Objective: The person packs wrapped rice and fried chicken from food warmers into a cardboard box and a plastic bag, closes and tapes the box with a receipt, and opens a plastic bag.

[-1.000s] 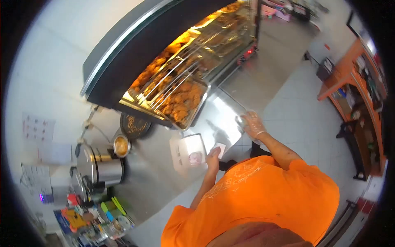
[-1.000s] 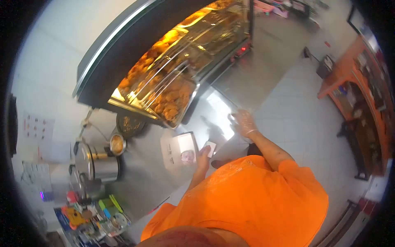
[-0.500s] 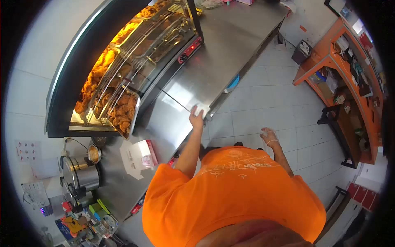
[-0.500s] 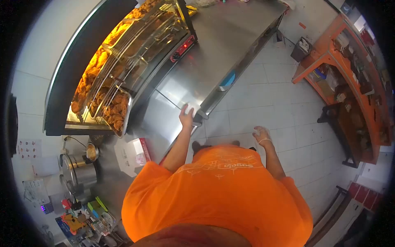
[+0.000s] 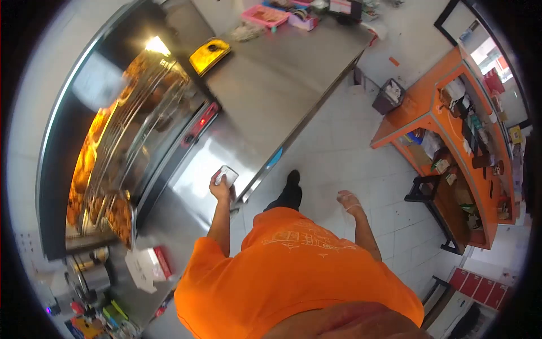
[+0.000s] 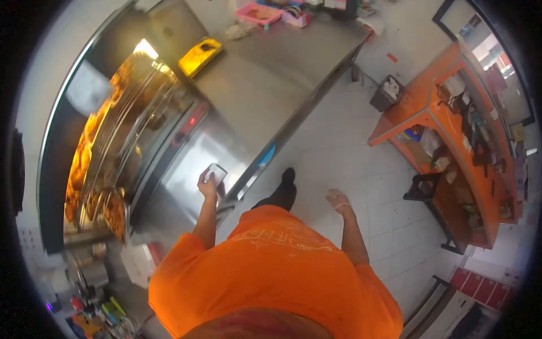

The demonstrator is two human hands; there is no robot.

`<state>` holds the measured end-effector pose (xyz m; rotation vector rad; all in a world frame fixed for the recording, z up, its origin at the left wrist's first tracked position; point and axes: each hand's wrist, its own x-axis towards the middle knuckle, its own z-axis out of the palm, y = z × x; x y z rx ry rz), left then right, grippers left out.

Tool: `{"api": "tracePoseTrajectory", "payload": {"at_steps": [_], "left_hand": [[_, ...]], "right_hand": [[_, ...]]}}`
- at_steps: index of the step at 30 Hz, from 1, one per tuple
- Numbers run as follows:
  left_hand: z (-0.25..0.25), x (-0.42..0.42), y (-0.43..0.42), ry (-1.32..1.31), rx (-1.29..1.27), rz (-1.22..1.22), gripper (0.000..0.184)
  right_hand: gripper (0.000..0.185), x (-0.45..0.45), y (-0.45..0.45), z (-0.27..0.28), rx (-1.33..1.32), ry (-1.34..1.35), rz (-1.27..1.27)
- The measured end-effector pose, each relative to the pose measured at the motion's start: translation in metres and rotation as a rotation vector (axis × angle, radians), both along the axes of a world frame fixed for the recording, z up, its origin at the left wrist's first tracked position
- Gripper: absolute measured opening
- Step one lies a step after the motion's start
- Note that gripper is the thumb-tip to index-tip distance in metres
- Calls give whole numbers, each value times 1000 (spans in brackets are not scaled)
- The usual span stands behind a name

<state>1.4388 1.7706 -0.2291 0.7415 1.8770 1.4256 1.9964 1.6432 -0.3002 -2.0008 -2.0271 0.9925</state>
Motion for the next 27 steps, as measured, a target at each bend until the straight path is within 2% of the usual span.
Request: {"api": "tracePoseTrajectory", "payload": {"at_steps": [1, 2, 3, 4, 5, 6, 7, 9, 11, 12, 14, 15, 17, 20, 23, 25, 27], "left_hand": [[-10, 25, 46, 43, 40, -30, 27], [-26, 48, 83, 90, 66, -60, 27], [-15, 84, 120, 191, 33, -51, 29], [34, 127, 157, -92, -20, -70, 30], [-7, 148, 208, -58, 94, -135, 32], [-11, 181, 255, -277, 142, -204, 35], [-11, 208, 295, -131, 176, -308, 41], [-17, 269, 380, -183, 249, -393, 50], [21, 332, 443, -304, 171, -371, 56], [17, 356, 482, -297, 156, -349, 58], [-3, 405, 557, -290, 129, -299, 62], [-9, 427, 595, -177, 169, -285, 63], [-23, 460, 647, 57, 225, -249, 65], [-25, 504, 721, 165, 59, -154, 67], [-66, 528, 803, 256, -20, -126, 68], [-84, 541, 844, -58, 28, -77, 69], [-73, 557, 862, -94, 11, -43, 70]], "right_hand": [[44, 33, 11, -43, 106, -69, 118], [43, 44, 18, -21, -49, 56, -87], [43, 53, 24, 3, -173, 171, -315], [41, 80, 20, -10, -255, 270, -442], [38, 107, 15, -24, -327, 363, -580], [35, 125, 15, -27, -337, 292, -623], [33, 143, 9, -31, -343, 123, -615], [28, 171, 0, -39, -412, -86, -571], [32, 190, -4, -36, -555, -197, -388], [35, 202, -10, -42, -617, -245, -289], [35, 231, 23, -47, -670, -243, -260], [35, 250, 43, -51, -674, -227, -279], [36, 293, 86, -57, -649, -174, -364], [36, 365, 168, -55, -582, -120, -450], [37, 442, 239, -56, -493, -128, -443], [37, 502, 273, -64, -384, -174, -350], [38, 577, 307, -81, -155, -265, -146]]}}
